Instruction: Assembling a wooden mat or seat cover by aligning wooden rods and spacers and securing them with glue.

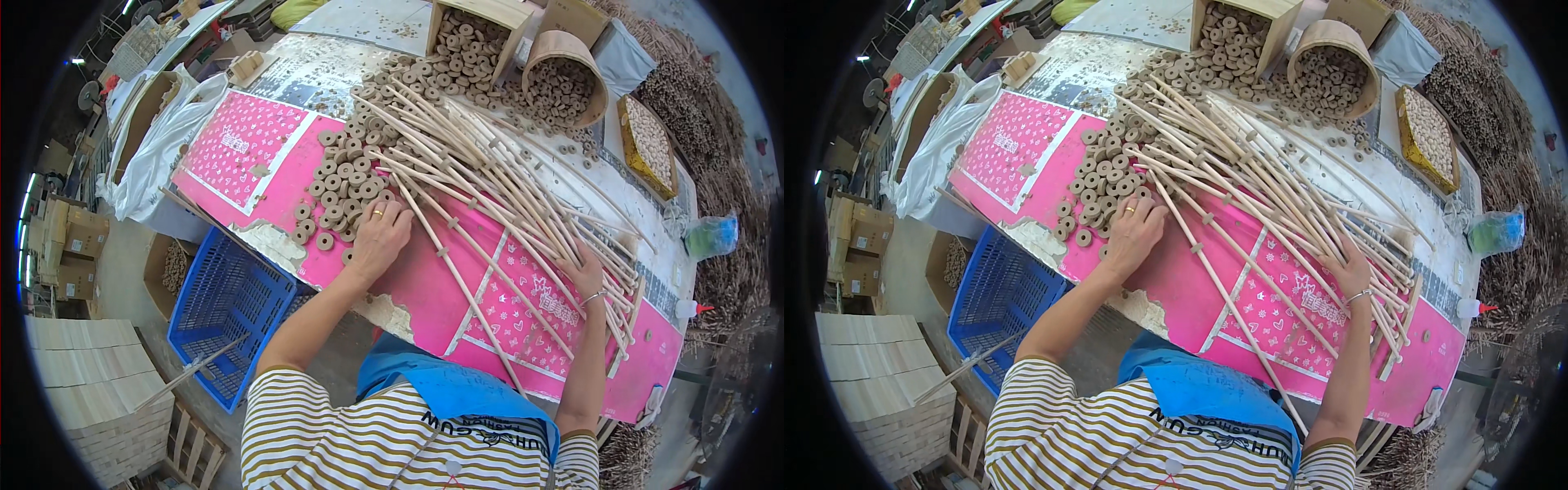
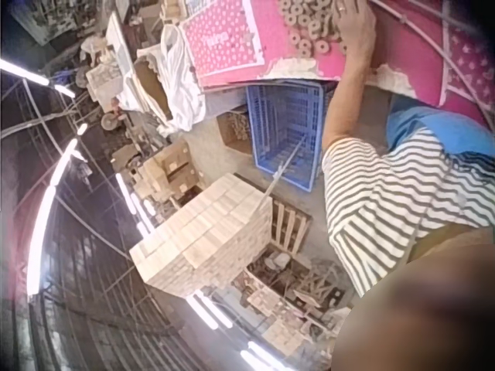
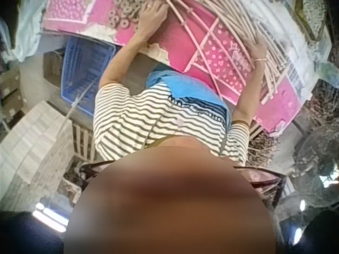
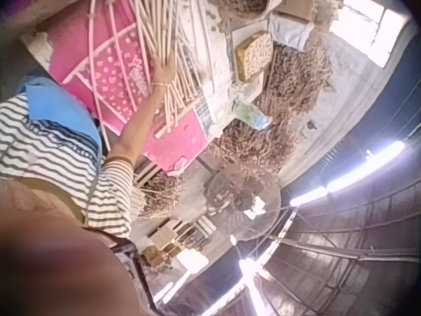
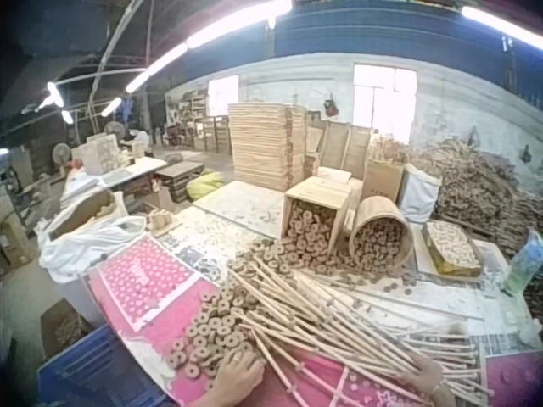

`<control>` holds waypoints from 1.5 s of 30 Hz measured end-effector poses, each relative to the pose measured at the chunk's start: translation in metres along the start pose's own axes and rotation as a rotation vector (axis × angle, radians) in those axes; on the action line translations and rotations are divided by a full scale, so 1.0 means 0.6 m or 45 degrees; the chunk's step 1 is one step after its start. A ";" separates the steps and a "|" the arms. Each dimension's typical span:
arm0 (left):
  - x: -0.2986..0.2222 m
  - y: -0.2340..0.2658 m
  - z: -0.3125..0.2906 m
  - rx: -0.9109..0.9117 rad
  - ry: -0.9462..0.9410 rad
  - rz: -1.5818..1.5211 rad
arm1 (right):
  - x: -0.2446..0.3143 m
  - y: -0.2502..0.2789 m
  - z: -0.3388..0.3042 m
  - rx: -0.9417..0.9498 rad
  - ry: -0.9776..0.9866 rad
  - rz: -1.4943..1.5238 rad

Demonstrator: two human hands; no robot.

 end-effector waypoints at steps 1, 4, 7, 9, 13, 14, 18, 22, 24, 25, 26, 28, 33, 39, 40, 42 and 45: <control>0.010 0.004 0.000 0.001 -0.002 0.000 | -0.010 0.000 -0.001 -0.012 -0.019 0.030; 0.032 0.027 0.021 -0.045 -0.163 0.134 | -0.009 -0.005 0.000 -0.008 -0.032 0.064; 0.011 0.030 0.012 0.036 -0.220 0.139 | 0.003 -0.002 -0.002 0.013 -0.035 0.065; -0.007 0.019 -0.005 0.057 -0.162 0.128 | 0.000 -0.006 -0.006 0.009 -0.046 0.065; 0.006 0.008 -0.026 0.095 0.055 -0.009 | 0.013 -0.006 -0.014 -0.081 0.034 0.039; 0.017 0.007 -0.021 0.101 0.030 -0.014 | 0.020 -0.004 -0.014 -0.071 0.025 0.049; 0.055 0.000 0.001 0.075 -0.084 0.098 | -0.006 -0.003 -0.013 -0.090 -0.015 0.084; 0.089 -0.004 0.011 0.045 -0.099 0.093 | -0.001 -0.007 -0.011 -0.070 0.043 0.067; 0.110 -0.004 0.022 -0.003 0.022 0.150 | 0.010 -0.003 -0.010 -0.052 0.003 0.022; 0.110 -0.007 0.024 -0.003 0.022 0.149 | 0.006 -0.004 -0.011 -0.052 0.003 0.022; 0.112 -0.012 0.026 -0.001 0.040 0.177 | 0.004 -0.004 -0.013 -0.070 0.030 0.044; 0.116 -0.020 0.033 -0.001 0.057 0.204 | -0.004 -0.001 -0.014 -0.088 0.039 0.058; 0.159 -0.039 0.042 -0.033 0.346 0.340 | 0.009 -0.005 -0.012 -0.071 0.058 0.004; 0.084 0.019 0.047 -0.212 0.351 0.307 | 0.026 -0.008 -0.020 -0.099 0.172 -0.148; 0.073 0.005 0.029 0.036 0.465 0.212 | 0.039 -0.012 -0.025 -0.073 0.177 -0.290; 0.022 0.001 0.000 0.256 0.585 -0.112 | 0.053 -0.013 -0.033 -0.118 0.246 -0.283; -0.011 -0.020 -0.023 0.331 0.804 -0.558 | 0.047 -0.012 -0.039 -0.114 0.135 -0.257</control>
Point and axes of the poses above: each hand's wrist, its own z-axis towards the middle knuckle, its own y-axis out of the back of the hand, x = y × z, the point moved 7 cm from there along z, towards the middle knuckle, and after that the axes turned 6 degrees about -x, right-handed, at the moved point
